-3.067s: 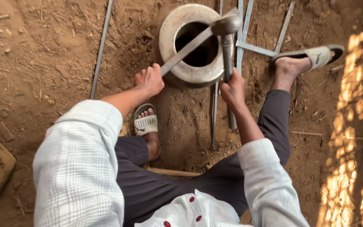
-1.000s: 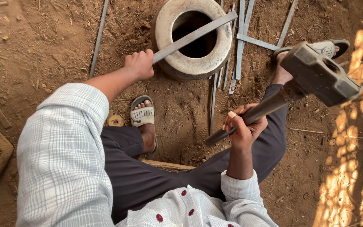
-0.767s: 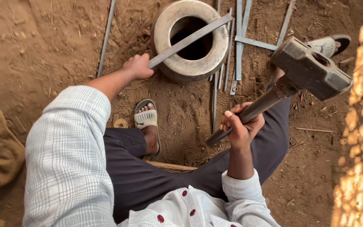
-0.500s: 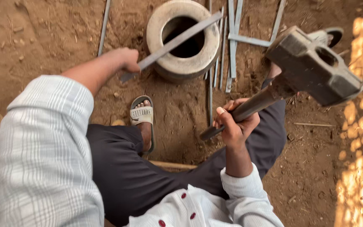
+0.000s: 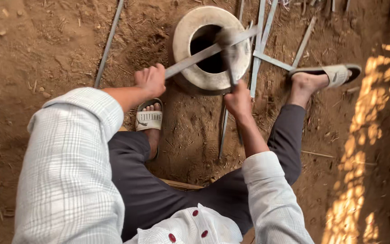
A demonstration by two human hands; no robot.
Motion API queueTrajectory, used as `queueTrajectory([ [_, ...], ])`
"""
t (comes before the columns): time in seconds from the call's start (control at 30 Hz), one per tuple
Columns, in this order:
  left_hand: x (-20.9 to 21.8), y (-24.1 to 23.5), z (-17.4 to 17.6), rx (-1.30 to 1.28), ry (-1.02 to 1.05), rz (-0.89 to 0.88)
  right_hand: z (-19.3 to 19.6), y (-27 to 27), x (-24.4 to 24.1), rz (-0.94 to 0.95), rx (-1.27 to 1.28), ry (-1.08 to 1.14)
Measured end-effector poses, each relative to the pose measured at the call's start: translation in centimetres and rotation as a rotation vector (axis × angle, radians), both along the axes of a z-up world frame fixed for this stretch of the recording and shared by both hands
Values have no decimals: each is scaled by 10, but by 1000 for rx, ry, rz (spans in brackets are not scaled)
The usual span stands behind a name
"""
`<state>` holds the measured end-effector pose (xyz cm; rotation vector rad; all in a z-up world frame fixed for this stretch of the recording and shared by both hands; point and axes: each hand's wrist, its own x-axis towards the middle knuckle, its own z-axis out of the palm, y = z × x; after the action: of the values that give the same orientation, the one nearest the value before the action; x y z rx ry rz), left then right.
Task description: The person sits on the ground and repeatedly strikes a metal rod with a hammer while holding it against a concrete ring. The person adjusts the rod's position and continues hammering throughout the clip.
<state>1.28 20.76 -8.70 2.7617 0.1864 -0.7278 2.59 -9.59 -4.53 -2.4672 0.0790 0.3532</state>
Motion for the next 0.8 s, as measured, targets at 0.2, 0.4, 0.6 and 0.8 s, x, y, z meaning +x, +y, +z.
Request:
queueTrajectory([
  [0.2,-6,-13,5,-72,42,5,62,-31,-40,-136,494,-197],
  [0.4,15,-2,-25,-159,214,44,103,-26,-90,-156,803,-255],
  [0.6,28,6,-92,-541,301,13,60,-31,-130,-170,913,-222],
  [0.8,32,16,-84,-581,331,47,25,-47,-134,-298,828,-32],
])
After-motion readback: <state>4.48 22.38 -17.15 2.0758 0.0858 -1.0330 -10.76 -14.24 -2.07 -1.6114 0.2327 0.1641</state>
